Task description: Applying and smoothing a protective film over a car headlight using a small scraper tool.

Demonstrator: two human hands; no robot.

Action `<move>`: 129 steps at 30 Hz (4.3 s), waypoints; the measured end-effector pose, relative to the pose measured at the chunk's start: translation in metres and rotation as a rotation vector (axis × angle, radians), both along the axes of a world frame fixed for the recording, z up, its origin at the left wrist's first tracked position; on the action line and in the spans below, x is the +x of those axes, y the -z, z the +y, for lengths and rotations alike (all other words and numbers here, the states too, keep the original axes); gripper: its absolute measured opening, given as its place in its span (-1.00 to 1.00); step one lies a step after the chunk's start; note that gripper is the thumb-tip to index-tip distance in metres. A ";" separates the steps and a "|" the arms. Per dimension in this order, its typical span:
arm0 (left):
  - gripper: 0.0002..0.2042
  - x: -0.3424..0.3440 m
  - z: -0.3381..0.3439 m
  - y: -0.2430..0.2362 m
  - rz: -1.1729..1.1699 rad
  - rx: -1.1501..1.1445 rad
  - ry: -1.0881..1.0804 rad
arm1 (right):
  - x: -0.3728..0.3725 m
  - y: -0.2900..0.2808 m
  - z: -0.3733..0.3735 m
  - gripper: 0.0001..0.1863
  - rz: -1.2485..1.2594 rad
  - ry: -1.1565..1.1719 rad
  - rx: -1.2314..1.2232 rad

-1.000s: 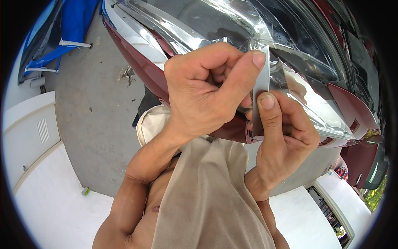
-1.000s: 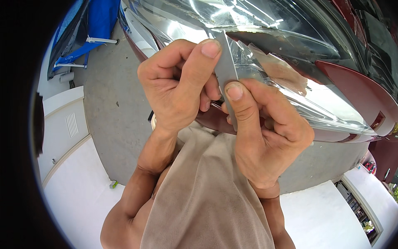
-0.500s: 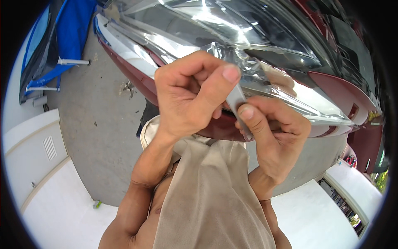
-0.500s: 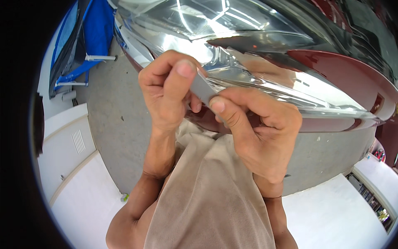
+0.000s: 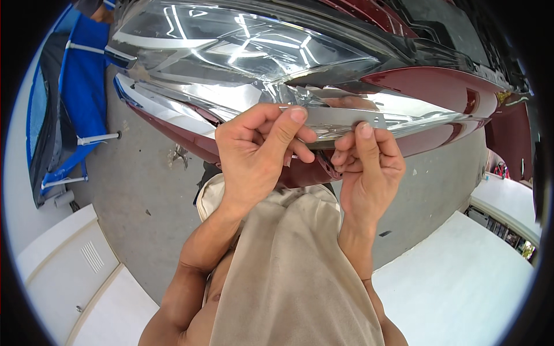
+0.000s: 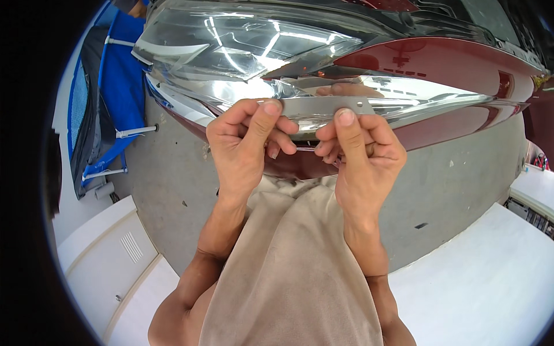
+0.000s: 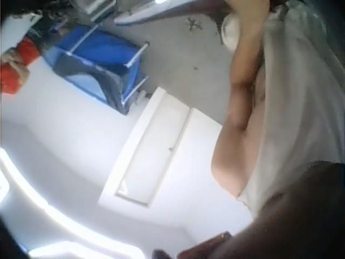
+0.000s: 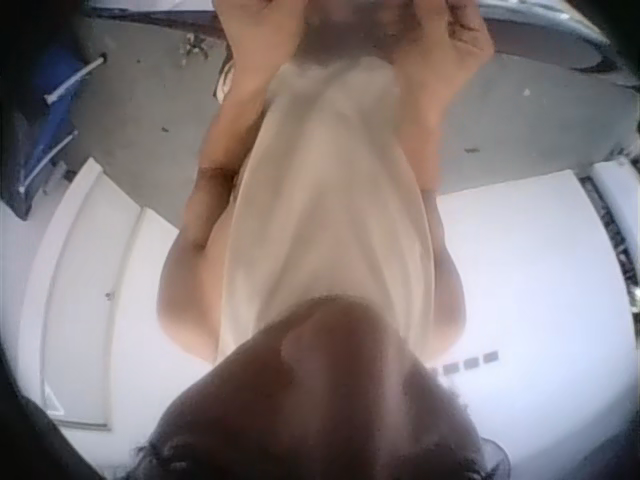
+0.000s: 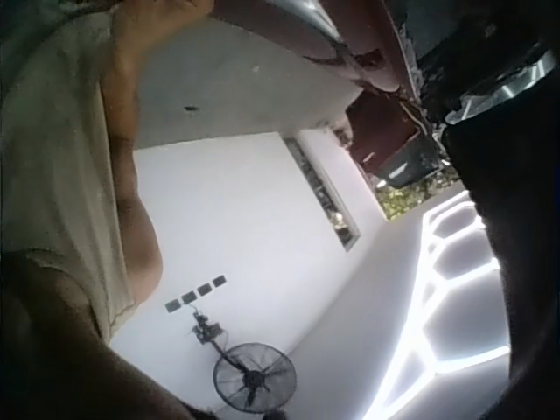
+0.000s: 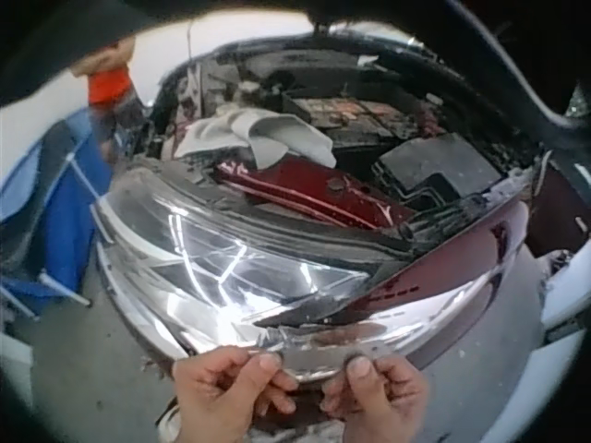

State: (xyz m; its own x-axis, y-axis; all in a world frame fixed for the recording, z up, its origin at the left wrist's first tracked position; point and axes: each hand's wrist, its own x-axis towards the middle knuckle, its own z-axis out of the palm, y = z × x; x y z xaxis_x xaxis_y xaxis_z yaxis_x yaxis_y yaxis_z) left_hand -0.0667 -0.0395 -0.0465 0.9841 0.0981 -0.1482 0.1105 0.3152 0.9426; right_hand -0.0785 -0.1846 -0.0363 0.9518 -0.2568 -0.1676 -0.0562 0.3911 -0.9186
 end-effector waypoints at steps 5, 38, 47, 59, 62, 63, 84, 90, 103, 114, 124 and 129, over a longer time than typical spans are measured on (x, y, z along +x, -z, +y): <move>-0.79 0.006 0.001 -0.005 -0.005 0.070 0.014 | 0.007 -0.002 0.002 -0.77 0.022 0.102 -0.180; -0.82 -0.004 0.024 0.006 -0.085 0.045 0.239 | -0.013 -0.002 -0.008 -0.90 0.009 -0.285 -0.460; -0.81 0.004 0.016 0.010 -0.040 -0.004 0.116 | 0.007 -0.014 0.003 -0.87 0.002 -0.333 -0.669; -0.76 0.004 0.010 0.010 -0.063 0.016 0.053 | 0.011 -0.007 0.000 -0.89 -0.117 -0.299 -0.700; -0.75 0.004 0.009 0.006 -0.058 0.020 0.031 | 0.010 -0.008 0.002 -0.89 -0.126 -0.289 -0.723; -0.75 0.003 0.009 0.006 -0.057 0.020 0.032 | 0.008 -0.008 0.003 -0.90 -0.135 -0.276 -0.731; -0.69 0.017 0.005 0.007 -0.023 0.056 -0.018 | 0.020 0.004 0.008 -0.88 -0.149 -0.218 -0.750; -0.66 0.010 0.002 0.005 -0.021 0.034 -0.025 | 0.010 0.002 0.008 -0.88 -0.132 -0.196 -0.736; -0.66 0.007 0.004 0.009 -0.078 0.033 -0.019 | 0.010 0.001 0.006 -0.88 -0.194 -0.200 -0.763; -0.68 0.013 0.007 0.013 -0.082 0.025 -0.008 | 0.019 -0.006 0.005 -0.89 -0.165 -0.272 -0.805; -0.68 0.014 0.004 0.025 -0.105 0.135 -0.170 | 0.017 0.001 -0.005 -0.82 -0.172 -0.231 -0.726; -0.55 0.021 0.035 0.009 -0.012 0.415 -0.248 | 0.012 0.015 -0.017 -0.80 -0.255 -0.223 -0.586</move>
State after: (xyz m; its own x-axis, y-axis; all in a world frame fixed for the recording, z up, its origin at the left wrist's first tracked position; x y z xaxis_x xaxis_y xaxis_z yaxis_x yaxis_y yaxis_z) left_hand -0.0461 -0.0042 -0.0559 0.9248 0.3788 -0.0358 0.0680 -0.0721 0.9951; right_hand -0.0668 -0.2016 -0.0511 0.9839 -0.0302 0.1763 0.1687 -0.1717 -0.9706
